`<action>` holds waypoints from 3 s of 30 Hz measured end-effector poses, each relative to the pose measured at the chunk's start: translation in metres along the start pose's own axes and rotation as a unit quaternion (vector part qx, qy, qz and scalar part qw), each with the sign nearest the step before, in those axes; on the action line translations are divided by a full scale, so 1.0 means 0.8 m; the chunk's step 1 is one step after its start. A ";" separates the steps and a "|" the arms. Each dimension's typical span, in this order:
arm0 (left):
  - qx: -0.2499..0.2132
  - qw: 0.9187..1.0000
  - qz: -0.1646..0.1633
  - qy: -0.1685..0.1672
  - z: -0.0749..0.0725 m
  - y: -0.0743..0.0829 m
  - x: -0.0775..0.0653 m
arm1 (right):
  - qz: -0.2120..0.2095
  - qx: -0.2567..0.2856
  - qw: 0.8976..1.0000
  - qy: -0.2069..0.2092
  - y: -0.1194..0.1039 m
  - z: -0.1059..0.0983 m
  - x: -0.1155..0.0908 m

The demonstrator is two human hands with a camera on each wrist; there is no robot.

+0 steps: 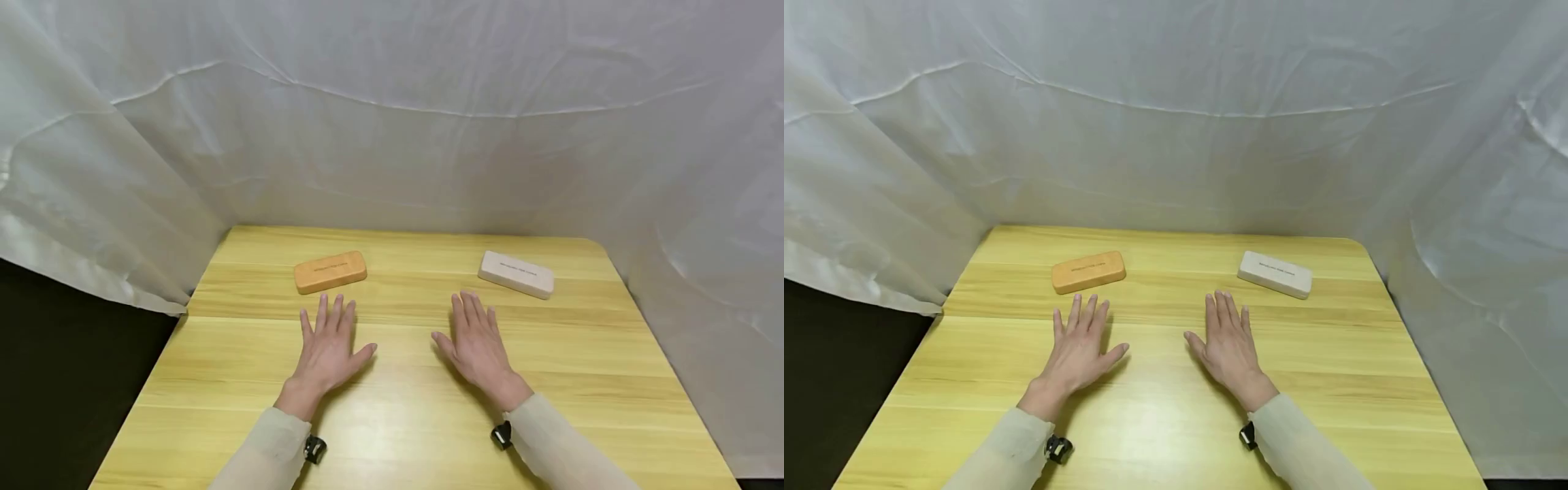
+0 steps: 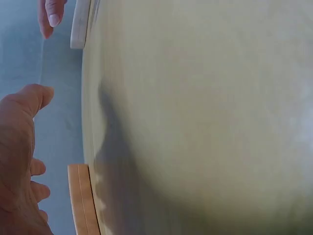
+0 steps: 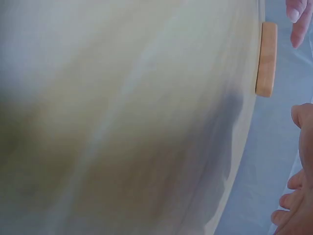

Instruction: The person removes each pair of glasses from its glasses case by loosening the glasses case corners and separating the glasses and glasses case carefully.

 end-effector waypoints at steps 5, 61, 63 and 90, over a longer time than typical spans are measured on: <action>-0.023 0.999 -0.016 0.025 -0.012 -0.011 0.004 | -0.019 0.020 0.999 0.024 -0.011 -0.005 0.018; -0.040 0.997 -0.040 -0.057 -0.010 -0.073 0.112 | -0.031 0.112 0.987 -0.114 -0.113 0.062 0.165; -0.041 0.996 -0.039 -0.066 -0.008 -0.070 0.112 | -0.024 0.109 0.988 -0.107 -0.109 0.060 0.165; 0.035 0.995 0.048 -0.082 0.011 -0.027 0.108 | -0.148 -0.053 0.982 -0.101 -0.066 0.052 0.139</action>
Point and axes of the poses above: each hand's wrist, its own x-axis towards the middle knuckle, its own z-axis out of the palm, y = z × x, the point moved 7 cm from there along x, towards the middle knuckle, and after that the axes turned 5 degrees about -x, right-handed, at the moved point
